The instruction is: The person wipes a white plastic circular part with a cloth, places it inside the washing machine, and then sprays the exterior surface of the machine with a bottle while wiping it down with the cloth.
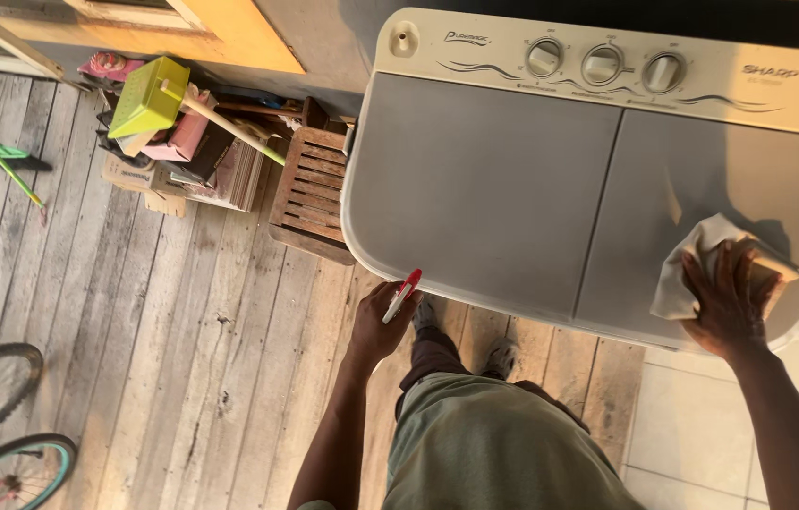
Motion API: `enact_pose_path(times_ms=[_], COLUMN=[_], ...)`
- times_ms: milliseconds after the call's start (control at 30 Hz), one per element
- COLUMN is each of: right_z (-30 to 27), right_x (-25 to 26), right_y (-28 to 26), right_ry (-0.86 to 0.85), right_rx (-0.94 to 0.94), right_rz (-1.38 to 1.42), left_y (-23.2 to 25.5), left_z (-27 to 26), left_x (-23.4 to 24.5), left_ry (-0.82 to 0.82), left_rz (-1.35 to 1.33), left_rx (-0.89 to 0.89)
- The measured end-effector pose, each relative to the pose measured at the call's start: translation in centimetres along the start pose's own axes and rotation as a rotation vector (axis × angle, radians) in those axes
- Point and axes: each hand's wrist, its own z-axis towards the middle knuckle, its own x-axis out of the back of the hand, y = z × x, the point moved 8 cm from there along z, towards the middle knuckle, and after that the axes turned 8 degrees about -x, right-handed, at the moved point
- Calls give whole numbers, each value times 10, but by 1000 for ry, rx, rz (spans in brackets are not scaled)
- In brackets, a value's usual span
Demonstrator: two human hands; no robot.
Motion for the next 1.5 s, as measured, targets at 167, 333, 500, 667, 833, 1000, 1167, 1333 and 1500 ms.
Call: enact_pose_path(times_ms=[167, 333, 500, 667, 833, 1000, 1167, 1333, 1500], right_z=[2, 28, 78, 64, 32, 63, 190, 273, 252], right_x=[-23, -39, 2, 6, -20, -7, -16, 26, 38], right_y=[-115, -409, -570, -520, -321, -223, -411, -560, -496], right_ry=[88, 65, -103, -52, -133, 143, 320, 165, 466], right_rx=[-38, 355, 451, 591, 136, -354, -14, 194, 514], right_rz=[9, 214, 209, 273, -300, 37, 174, 44, 116], left_y=[-22, -44, -61, -78, -90, -101, -94, -96, -102], left_z=[22, 49, 70, 100, 123, 130, 119, 118, 124], left_x=[45, 85, 123, 126, 120, 118, 141, 148, 137], left_ry=[32, 39, 77, 0, -60, -80, -35, -16, -72], left_rz=[-33, 11, 87, 63, 7, -81, -15, -4, -8], left_rx=[150, 68, -9, 35, -17, -15, -52, -55, -6])
